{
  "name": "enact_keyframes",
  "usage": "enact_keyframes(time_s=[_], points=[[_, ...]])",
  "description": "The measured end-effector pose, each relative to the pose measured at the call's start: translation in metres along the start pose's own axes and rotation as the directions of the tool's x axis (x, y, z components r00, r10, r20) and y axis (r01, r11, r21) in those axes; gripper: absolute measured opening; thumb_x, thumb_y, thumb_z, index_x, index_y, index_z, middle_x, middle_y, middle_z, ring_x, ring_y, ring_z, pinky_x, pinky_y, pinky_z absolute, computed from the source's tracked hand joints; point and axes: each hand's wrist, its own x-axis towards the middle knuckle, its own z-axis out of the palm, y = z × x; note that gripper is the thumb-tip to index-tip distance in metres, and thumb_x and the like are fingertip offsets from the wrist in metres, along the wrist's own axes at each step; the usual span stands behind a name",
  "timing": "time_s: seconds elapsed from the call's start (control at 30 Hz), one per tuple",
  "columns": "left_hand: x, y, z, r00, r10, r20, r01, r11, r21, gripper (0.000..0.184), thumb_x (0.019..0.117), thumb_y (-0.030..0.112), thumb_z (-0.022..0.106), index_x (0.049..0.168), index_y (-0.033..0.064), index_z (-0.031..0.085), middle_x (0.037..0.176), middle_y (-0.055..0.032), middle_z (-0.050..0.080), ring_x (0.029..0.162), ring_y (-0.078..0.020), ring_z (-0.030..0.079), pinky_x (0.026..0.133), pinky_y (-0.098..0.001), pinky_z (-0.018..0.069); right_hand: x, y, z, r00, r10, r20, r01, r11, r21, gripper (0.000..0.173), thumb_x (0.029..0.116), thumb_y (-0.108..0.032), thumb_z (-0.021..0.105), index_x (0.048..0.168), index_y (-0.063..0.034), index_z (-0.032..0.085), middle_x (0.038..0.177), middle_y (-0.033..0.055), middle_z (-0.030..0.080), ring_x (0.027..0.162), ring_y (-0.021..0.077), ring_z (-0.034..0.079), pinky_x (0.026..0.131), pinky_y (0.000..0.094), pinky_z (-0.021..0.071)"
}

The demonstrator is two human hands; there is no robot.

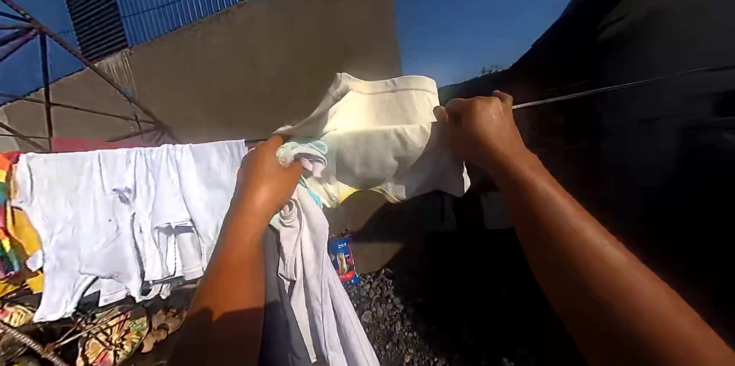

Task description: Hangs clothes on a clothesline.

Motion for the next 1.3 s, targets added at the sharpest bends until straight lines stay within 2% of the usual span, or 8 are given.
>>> enact_keyframes(time_s=[0.1,0.23,0.4,0.67,0.83,1.1,1.2,1.3], points=[[-0.004,-0.008,-0.006,0.999,0.031,-0.028,-0.032,0.999,-0.034,0.049,0.095,0.013,0.07,0.143,0.0129,0.06,0.13,-0.0235,0.064,0.123,-0.042,0.061,0.102,-0.0679,0.0448,-0.013,0.02,0.0,0.997,-0.078,-0.02,0.08,0.988,0.133,0.039,0.1049,-0.036,0.054,0.097,-0.0023,0.071,0.084,0.0184,0.069,0.085,0.0378,0.068,0.087,0.066,0.0457],[-0.01,-0.007,-0.017,0.996,0.027,-0.082,-0.025,0.999,0.03,0.043,0.0946,0.01,0.07,0.137,0.0079,0.063,0.131,-0.0241,0.063,0.125,-0.043,0.058,0.103,-0.0676,0.0431,-0.021,0.028,-0.006,0.993,-0.12,-0.017,0.119,0.949,0.292,0.016,0.0974,-0.021,0.07,0.101,-0.0066,0.075,0.095,0.0124,0.073,0.088,0.0267,0.069,0.083,0.0548,0.0526],[-0.016,-0.006,-0.019,0.996,-0.05,-0.075,0.054,0.997,0.056,0.05,0.0926,0.006,0.07,0.141,0.0135,0.06,0.121,-0.0248,0.068,0.115,-0.0457,0.064,0.094,-0.0706,0.0455,-0.027,0.027,-0.015,0.999,-0.053,-0.004,0.051,0.928,0.368,0.016,0.1007,-0.021,0.066,0.098,-0.0092,0.076,0.091,0.0065,0.073,0.081,0.0137,0.066,0.076,0.0405,0.0519],[-0.002,-0.004,-0.043,0.966,0.019,-0.259,0.017,0.991,0.136,0.036,0.0886,0.0,0.068,0.124,0.0036,0.066,0.108,-0.03,0.068,0.104,-0.051,0.065,0.085,-0.0742,0.0447,-0.038,0.014,-0.016,0.998,0.06,-0.002,-0.057,0.956,0.287,0.022,0.106,-0.018,0.057,0.093,-0.0046,0.069,0.075,0.011,0.062,0.067,0.0232,0.059,0.062,0.0458,0.0446],[0.007,-0.02,-0.029,0.982,-0.022,-0.186,0.059,0.979,0.195,0.034,0.0891,0.003,0.07,0.123,0.0035,0.067,0.106,-0.0299,0.069,0.103,-0.053,0.065,0.084,-0.0746,0.0461,-0.045,0.01,-0.005,0.993,0.115,0.035,-0.12,0.973,0.197,0.026,0.1072,-0.02,0.053,0.089,-0.0045,0.064,0.068,0.0139,0.057,0.061,0.0309,0.058,0.055,0.0517,0.0426],[-0.031,-0.041,-0.002,0.997,0.004,0.082,0.008,0.991,-0.136,0.024,0.0951,0.003,0.066,0.118,0.0049,0.07,0.101,-0.0138,0.072,0.089,-0.0241,0.07,0.08,-0.0509,0.056,-0.037,-0.001,0.023,0.991,-0.13,0.024,0.129,0.991,0.027,0.051,0.1087,-0.041,0.042,0.093,-0.001,0.07,0.09,0.0214,0.066,0.095,0.0446,0.064,0.087,0.0675,0.0392],[-0.023,-0.05,-0.006,0.999,-0.042,0.02,0.041,0.999,0.027,0.046,0.0954,0.008,0.066,0.141,0.0038,0.06,0.133,-0.0205,0.062,0.121,-0.0373,0.062,0.102,-0.0612,0.0475,-0.023,-0.032,0.04,0.984,-0.177,0.008,0.177,0.984,0.001,0.049,0.109,-0.038,0.039,0.096,-0.0007,0.067,0.094,0.022,0.066,0.099,0.0453,0.063,0.09,0.0671,0.039],[-0.02,-0.061,-0.02,0.986,-0.095,-0.139,0.112,0.987,0.117,0.049,0.0949,0.01,0.066,0.143,0.0038,0.058,0.135,-0.0243,0.059,0.123,-0.0416,0.058,0.102,-0.063,0.046,-0.006,-0.079,0.062,0.972,-0.236,0.005,0.236,0.972,-0.003,0.044,0.1077,-0.04,0.042,0.098,-0.0017,0.063,0.092,0.0206,0.063,0.097,0.0438,0.062,0.086,0.0626,0.0411]])
